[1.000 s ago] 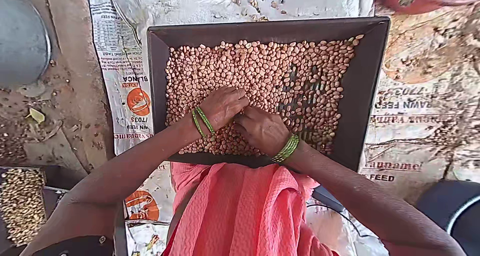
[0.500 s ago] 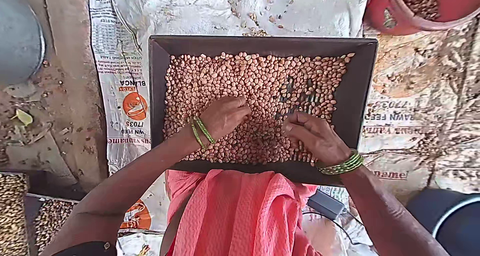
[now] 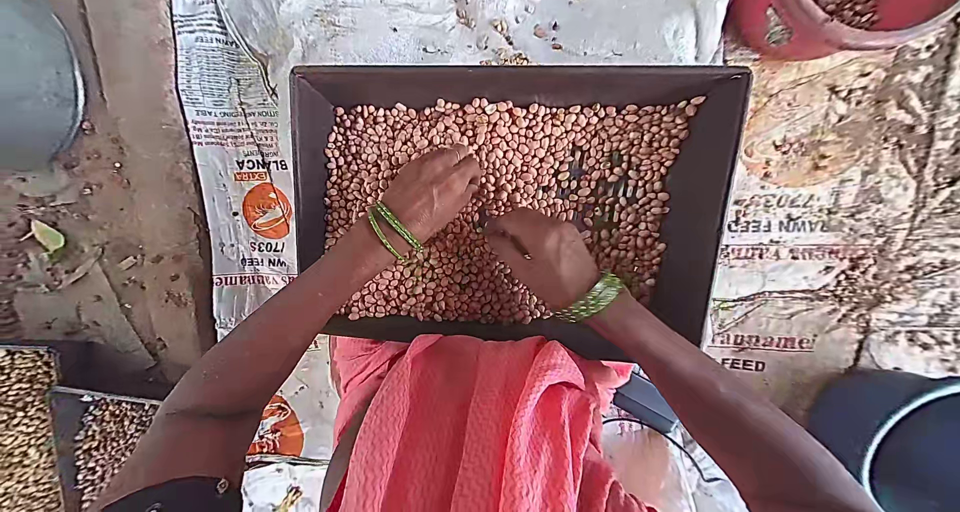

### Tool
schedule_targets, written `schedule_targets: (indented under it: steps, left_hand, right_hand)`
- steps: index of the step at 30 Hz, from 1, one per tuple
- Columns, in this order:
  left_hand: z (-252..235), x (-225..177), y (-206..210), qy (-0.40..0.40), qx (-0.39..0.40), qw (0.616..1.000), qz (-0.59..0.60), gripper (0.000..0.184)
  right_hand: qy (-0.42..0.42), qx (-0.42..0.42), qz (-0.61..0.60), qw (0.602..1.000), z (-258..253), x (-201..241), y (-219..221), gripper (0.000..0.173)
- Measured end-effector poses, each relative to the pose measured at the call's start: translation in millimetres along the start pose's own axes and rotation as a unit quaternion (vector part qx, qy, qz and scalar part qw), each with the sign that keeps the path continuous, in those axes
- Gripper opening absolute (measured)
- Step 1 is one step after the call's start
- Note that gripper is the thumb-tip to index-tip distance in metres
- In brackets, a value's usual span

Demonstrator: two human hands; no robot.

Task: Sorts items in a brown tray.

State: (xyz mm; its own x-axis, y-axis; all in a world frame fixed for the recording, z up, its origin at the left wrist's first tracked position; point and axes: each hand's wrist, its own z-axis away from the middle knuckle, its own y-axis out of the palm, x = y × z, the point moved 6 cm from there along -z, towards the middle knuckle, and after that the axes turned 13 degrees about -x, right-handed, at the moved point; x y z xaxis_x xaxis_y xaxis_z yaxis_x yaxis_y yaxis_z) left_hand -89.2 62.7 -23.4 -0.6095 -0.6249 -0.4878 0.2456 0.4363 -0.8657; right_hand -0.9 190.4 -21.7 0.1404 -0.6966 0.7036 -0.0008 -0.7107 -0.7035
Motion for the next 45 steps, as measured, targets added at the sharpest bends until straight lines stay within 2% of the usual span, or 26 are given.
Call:
schedule_targets:
  steps: [2, 5, 11, 17, 19, 21, 22, 23, 25, 26, 28, 30, 32, 34, 37, 38, 41, 43, 45]
  left_hand:
    - [1.2, 6.0, -5.5, -0.011, -0.012, 1.000, -0.010, 0.022]
    - [4.3, 8.9, -14.4, -0.042, -0.027, 0.999, 0.011, 0.018]
    - [23.7, 22.2, -56.9, -0.094, -0.128, 0.985, 0.063, 0.023]
    - [47.0, 27.9, -70.1, -0.118, -0.096, 0.988, 0.038, 0.024]
    - [46.6, 22.8, -71.5, -0.123, -0.075, 0.989, 0.024, 0.025]
    - [43.2, 9.0, -72.4, -0.107, -0.059, 0.992, 0.043, 0.025]
    - [42.1, -2.1, -72.4, -0.084, -0.064, 0.992, 0.069, 0.025]
    - [41.0, -14.8, -72.2, -0.057, -0.073, 0.990, 0.107, 0.024]
    - [40.1, -35.6, -71.7, -0.013, -0.078, 0.983, 0.168, 0.025]
    - [42.9, -40.8, -68.7, -0.006, -0.067, 0.983, 0.170, 0.025]
    - [54.2, -44.4, -50.6, -0.025, -0.002, 0.988, 0.153, 0.021]
    - [71.8, -45.3, -20.2, -0.032, 0.079, 0.988, 0.129, 0.016]
    - [88.9, -44.4, 4.3, 0.006, 0.089, 0.992, 0.085, 0.015]
    - [97.4, -43.9, 12.0, 0.037, 0.075, 0.996, 0.043, 0.016]
    - [103.4, -47.1, 13.5, 0.065, 0.057, 0.996, 0.010, 0.017]
    - [104.2, -48.5, 14.4, 0.071, 0.058, 0.996, 0.002, 0.016]
    - [102.8, -46.9, 12.0, 0.056, 0.059, 0.997, 0.000, 0.016]
    - [100.4, -38.6, 5.8, -0.006, 0.089, 0.996, 0.027, 0.018]
    - [99.9, -28.0, -10.3, -0.070, 0.084, 0.993, 0.054, 0.022]
  right_hand:
    - [-0.056, 0.002, 0.073, 0.996, -7.3, 7.3, 22.7, 0.022]
    - [-0.064, 0.016, 0.146, 0.987, -14.5, 9.7, 35.3, 0.023]
    - [-0.077, -0.006, 0.142, 0.987, -20.4, -9.4, 20.0, 0.021]
    - [-0.158, -0.029, 0.211, 0.964, -15.5, 6.5, 29.0, 0.012]
    - [-0.080, -0.003, 0.148, 0.986, -20.4, 2.8, 23.9, 0.016]
    - [0.089, 0.045, -0.032, 0.994, -25.5, -6.6, 10.9, 0.021]
    - [0.176, 0.057, -0.149, 0.972, -22.8, -12.2, 6.5, 0.019]
    - [0.249, 0.063, -0.270, 0.928, -18.6, -16.0, 4.4, 0.016]
    - [0.330, 0.089, -0.432, 0.835, -8.5, -18.8, -0.4, 0.030]
    - [0.344, 0.096, -0.460, 0.813, -2.1, -19.4, -2.4, 0.039]
    - [0.383, 0.091, -0.452, 0.800, 11.1, -21.5, -6.0, 0.049]
    - [0.422, 0.086, -0.414, 0.802, 22.3, -22.4, -9.0, 0.043]
    - [0.432, 0.098, -0.376, 0.814, 30.7, -21.2, -11.3, 0.033]
    - [0.403, 0.092, -0.342, 0.844, 36.0, -22.8, -13.9, 0.029]
    - [0.247, 0.047, -0.197, 0.948, 37.4, -34.7, -33.6, 0.022]
    - [0.206, 0.047, -0.138, 0.968, 40.0, -36.7, -43.7, 0.021]
    - [0.111, 0.086, -0.040, 0.989, 53.6, -32.1, -61.1, 0.018]
    - [0.050, 0.120, -0.018, 0.991, 65.9, -27.4, -65.6, 0.016]
    - [-0.007, 0.146, 0.011, 0.989, 76.8, -25.1, -65.3, 0.015]
